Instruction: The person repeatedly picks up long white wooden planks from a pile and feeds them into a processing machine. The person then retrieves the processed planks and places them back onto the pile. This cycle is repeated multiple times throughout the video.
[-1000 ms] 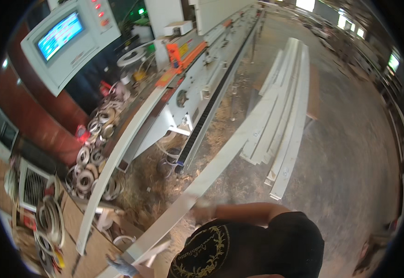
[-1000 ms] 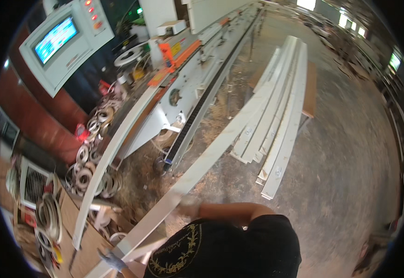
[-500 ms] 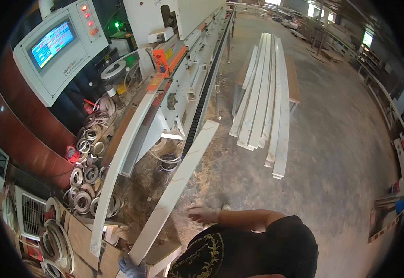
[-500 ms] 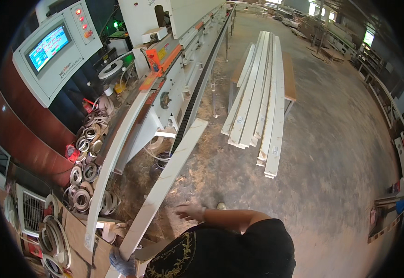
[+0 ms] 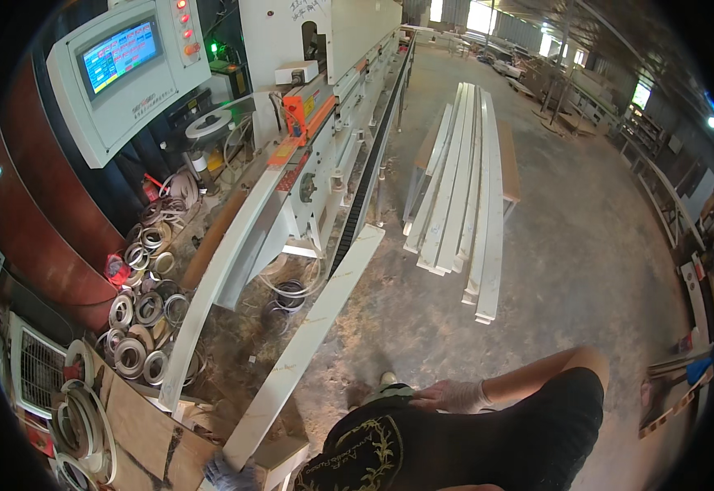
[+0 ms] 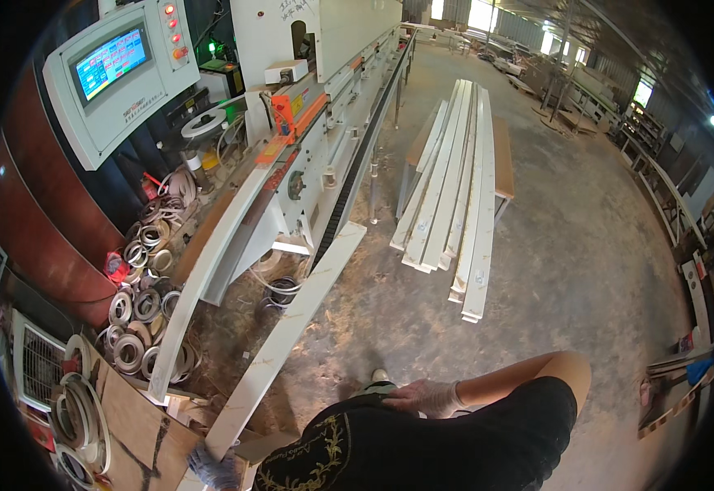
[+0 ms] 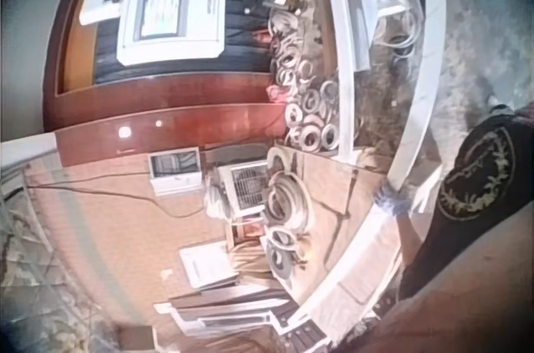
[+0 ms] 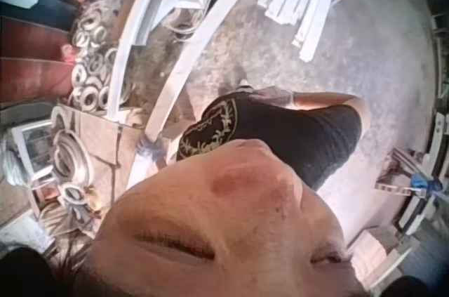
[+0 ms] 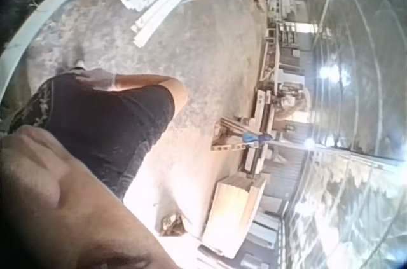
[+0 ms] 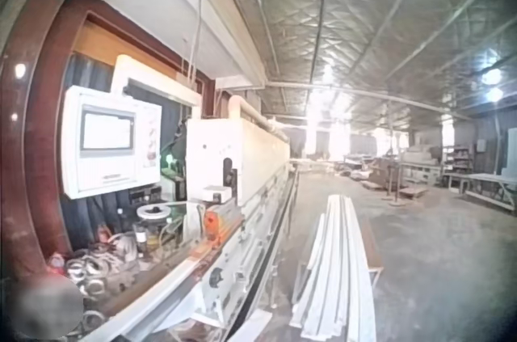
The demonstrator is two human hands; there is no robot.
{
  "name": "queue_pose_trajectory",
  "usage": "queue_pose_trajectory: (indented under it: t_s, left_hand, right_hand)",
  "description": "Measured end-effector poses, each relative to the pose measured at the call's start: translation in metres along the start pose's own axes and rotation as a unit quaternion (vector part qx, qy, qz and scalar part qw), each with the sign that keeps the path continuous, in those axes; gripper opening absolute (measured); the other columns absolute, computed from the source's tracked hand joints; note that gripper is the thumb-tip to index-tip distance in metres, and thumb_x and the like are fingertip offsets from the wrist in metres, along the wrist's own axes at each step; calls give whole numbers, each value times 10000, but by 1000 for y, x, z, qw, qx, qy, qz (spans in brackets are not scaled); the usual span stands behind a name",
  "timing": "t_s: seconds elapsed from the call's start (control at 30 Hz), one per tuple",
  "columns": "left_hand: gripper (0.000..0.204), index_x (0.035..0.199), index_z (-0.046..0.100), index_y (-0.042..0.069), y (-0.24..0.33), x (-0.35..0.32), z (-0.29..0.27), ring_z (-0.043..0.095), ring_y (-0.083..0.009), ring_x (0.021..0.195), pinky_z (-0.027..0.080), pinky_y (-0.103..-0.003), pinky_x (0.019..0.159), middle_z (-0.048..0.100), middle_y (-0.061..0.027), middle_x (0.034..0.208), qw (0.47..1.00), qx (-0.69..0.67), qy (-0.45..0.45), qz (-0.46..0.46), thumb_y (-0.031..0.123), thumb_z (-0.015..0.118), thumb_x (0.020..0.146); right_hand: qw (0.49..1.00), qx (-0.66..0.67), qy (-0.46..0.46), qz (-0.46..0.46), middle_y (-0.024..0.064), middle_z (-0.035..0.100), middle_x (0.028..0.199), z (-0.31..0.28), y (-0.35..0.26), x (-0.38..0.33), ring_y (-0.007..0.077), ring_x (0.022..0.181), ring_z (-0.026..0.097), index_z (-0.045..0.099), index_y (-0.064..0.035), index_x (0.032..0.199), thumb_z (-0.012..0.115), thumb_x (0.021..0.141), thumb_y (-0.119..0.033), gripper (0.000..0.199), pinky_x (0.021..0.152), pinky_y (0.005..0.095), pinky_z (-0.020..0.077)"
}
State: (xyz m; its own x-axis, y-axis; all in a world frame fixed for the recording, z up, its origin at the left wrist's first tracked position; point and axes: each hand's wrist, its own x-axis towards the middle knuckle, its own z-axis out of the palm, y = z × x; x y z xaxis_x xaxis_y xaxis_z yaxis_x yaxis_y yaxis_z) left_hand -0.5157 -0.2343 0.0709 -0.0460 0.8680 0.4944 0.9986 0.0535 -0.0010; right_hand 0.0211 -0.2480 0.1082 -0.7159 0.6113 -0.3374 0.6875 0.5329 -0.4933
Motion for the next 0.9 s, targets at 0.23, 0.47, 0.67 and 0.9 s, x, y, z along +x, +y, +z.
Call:
queue_pose_trajectory:
  t_s: [0.23, 0.47, 0.67, 0.9]
  left_hand:
    - [871, 1251, 545, 53, 6, 6, -12, 433, -428, 1208, 342, -525, 1042, 528, -215, 1247, 978, -51, -118, -166, 410, 852, 519]
    - [775, 1177, 607, 92, -9, -8, 13, 530, -384, 1055, 433, -535, 897, 603, -152, 1111, 998, 16, 52, -25, 638, 698, 636]
    - [856, 1138, 658, 121, 5, 4, -8, 566, -370, 1000, 484, -538, 817, 637, -124, 1053, 1000, 10, 18, -5, 806, 621, 625]
    - [842, 1112, 663, 122, 6, -2, -3, 570, -365, 987, 485, -528, 799, 623, -116, 1034, 999, 30, 42, 8, 808, 620, 624]
  right_hand:
    - [954, 35, 204, -218, 234, 369, 1410, 45, 13, 34, 364, 1267, 424, 303, -7, 1406, 445, 968, -231, 512, 1040, 461, 361]
    - [944, 40, 238, -224, 233, 379, 1407, 84, 34, 46, 374, 1235, 449, 314, -14, 1396, 438, 968, -280, 520, 1016, 471, 370]
    - [942, 52, 244, -224, 239, 380, 1411, 76, 26, 37, 371, 1235, 457, 311, -19, 1395, 427, 969, -210, 480, 1015, 471, 372]
    - [935, 65, 259, -235, 250, 387, 1397, 78, 28, 31, 384, 1223, 462, 306, -12, 1398, 428, 967, -207, 488, 1007, 481, 381]
